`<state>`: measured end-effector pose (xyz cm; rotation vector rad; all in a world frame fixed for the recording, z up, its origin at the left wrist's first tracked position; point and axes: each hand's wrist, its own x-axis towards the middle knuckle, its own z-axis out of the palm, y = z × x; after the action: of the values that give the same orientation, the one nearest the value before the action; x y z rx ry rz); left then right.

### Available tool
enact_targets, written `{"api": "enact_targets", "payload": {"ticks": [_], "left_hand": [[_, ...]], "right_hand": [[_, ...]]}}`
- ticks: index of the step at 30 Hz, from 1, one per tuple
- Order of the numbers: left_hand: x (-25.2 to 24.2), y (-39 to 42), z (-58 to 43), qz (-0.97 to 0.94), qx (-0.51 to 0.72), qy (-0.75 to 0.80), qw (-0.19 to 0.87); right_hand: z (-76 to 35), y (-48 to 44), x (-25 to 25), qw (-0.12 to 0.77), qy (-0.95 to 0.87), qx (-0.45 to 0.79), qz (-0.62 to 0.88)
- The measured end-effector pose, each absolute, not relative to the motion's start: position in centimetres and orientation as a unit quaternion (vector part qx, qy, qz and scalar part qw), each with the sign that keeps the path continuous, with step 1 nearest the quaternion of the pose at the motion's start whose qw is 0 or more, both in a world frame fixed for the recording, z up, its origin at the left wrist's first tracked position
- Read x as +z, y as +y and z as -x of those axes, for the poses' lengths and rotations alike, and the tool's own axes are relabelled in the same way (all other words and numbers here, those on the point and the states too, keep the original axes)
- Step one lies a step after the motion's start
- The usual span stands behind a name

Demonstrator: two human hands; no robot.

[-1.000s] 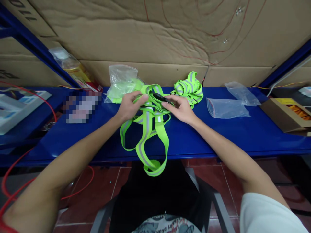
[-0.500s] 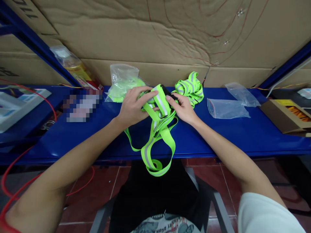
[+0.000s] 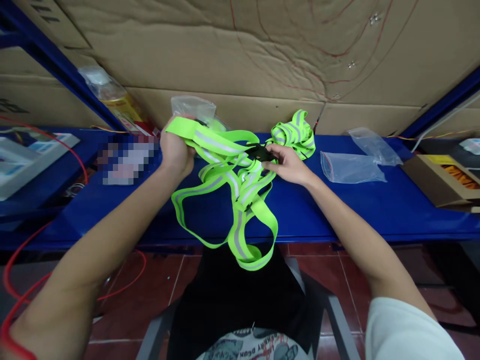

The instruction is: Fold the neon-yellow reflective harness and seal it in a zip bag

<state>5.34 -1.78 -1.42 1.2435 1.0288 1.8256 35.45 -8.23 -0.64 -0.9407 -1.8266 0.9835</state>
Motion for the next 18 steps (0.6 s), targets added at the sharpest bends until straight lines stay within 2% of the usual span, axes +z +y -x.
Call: {"api": "enact_targets", "payload": {"ticks": [3, 6, 12, 15, 18], "left_hand": [[-1.5, -2.4, -4.8, -0.603, 0.662, 0.382, 0.226], [-1.4, -4.4, -5.6, -0.715, 0.569, 0.375, 0.153], [-0.7, -7.4, -7.0, -0.871, 0.410, 0.271, 0.014], [-0.3, -8.0, -7.1, -0.890, 0.414, 0.193, 0.009], [-0.5, -7.4, -7.2, -0.822, 0.517, 0.204, 0.124]], "right_hand": [[-35.5, -8.2, -0.6, 0.440, -0.648, 0.478, 0.397], [-35.6, -8.1, -0.4, 0.477, -0.599, 0.502, 0.403], [-35.3, -8.8, 0.5, 0.461, -0.513, 0.586, 0.425], [-35.1, -9.1, 0.8, 0.465, -0.484, 0.604, 0.430], [-35.5, -9.1, 1.1, 0.438, -0.496, 0.622, 0.419]]}}
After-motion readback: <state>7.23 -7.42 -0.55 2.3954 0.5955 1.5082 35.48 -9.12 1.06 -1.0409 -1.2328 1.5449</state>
